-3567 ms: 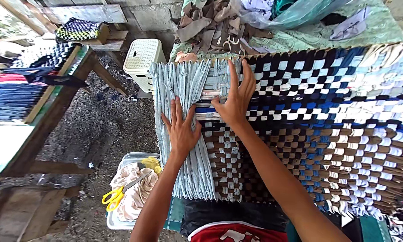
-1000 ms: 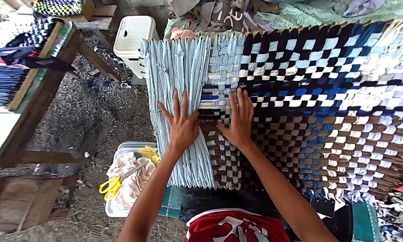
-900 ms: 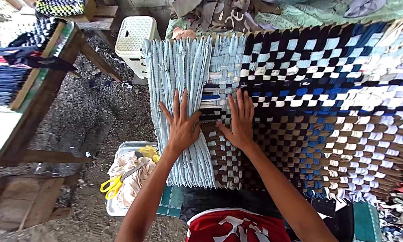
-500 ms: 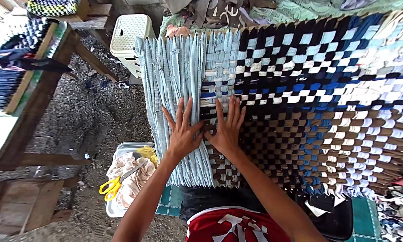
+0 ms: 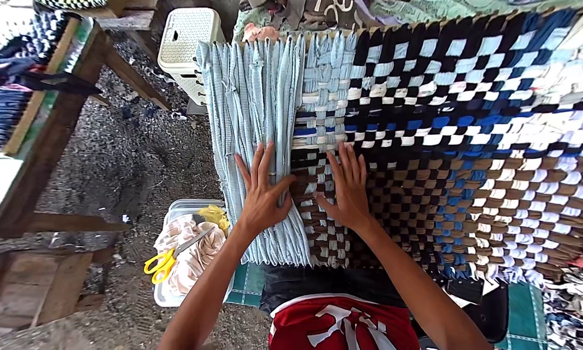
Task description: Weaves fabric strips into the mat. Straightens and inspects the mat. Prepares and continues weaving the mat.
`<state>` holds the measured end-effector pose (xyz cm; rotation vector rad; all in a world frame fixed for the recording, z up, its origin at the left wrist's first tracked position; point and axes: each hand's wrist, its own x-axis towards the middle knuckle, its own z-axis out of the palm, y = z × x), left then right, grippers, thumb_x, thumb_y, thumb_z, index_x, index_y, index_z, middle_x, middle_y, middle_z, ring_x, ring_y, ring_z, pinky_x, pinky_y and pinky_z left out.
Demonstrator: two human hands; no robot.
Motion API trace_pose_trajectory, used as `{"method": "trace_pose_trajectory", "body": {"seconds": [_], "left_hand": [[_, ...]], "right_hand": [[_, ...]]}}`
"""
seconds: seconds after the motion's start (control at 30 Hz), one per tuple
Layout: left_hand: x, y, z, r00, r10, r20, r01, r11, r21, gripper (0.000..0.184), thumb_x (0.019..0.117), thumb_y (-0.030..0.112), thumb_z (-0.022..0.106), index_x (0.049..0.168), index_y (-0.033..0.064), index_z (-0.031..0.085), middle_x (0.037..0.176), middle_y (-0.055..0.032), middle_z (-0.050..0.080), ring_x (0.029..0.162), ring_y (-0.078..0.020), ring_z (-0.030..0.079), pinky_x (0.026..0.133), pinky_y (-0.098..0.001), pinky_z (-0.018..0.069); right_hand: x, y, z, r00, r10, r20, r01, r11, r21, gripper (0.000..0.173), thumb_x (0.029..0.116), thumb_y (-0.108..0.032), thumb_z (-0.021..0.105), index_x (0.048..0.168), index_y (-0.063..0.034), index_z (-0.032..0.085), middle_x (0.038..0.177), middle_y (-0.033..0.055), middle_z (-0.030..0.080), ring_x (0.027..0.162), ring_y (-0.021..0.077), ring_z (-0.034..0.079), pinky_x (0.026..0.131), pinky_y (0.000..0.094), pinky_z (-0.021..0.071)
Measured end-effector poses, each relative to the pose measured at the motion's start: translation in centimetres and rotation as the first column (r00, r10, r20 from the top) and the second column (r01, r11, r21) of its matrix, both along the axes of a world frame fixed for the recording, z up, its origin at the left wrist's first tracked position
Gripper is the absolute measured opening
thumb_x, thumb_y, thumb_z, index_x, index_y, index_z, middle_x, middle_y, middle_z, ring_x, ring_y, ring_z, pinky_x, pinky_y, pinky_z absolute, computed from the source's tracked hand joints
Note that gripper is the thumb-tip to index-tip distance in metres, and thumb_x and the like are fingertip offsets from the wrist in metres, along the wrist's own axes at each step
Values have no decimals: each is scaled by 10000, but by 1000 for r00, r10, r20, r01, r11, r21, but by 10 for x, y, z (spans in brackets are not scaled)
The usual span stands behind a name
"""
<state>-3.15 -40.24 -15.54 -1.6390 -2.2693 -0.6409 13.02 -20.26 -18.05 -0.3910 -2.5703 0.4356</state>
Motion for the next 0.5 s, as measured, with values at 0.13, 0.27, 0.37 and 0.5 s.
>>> {"method": "trace_pose_trajectory", "body": {"seconds": [0.13, 0.27, 0.37, 0.5], "left_hand": [[16, -7, -13, 1000, 0, -3, 0, 994, -112, 347, 856, 530, 663, 1119, 336, 779, 1722, -162, 142, 1587, -428, -41, 1157, -812, -95], [20, -3, -17, 998, 64, -29, -68, 979, -194, 346, 878, 553, 621, 1065, 308, 779, 1730, -150, 104, 1584, -432, -73, 1145, -813, -106], [17, 0, -23, 997, 74, -33, -79, 981, -180, 280, 883, 467, 597, 963, 268, 778, 1728, -142, 127, 1583, -436, -66, 1138, -819, -107], [13, 0, -29, 998, 65, -26, -68, 985, -156, 252, 889, 432, 588, 948, 283, 783, 1716, -132, 187, 1583, -440, -50, 1133, -821, -111]], "right_hand": [[-1, -31, -2, 995, -96, -25, 95, 995, -20, 1178, 696, -771, 721, 1635, -204, 292, 1717, 166, 122, 1594, 353, 18, 1254, 671, -6], [-20, -49, -12, 979, -203, 34, 203, 979, -3, 1203, 677, -646, 793, 1655, -255, 213, 1722, 186, 37, 1590, 372, -53, 1231, 695, -57], [-15, -39, -12, 985, -160, 62, 161, 987, -24, 1186, 692, -528, 818, 1660, -237, 199, 1729, 158, 42, 1596, 345, -30, 1243, 674, -37], [7, -13, -20, 998, -53, 30, 53, 998, -13, 1029, 800, -582, 715, 1636, -170, 279, 1725, 110, 142, 1598, 304, 60, 1279, 601, 47]]}}
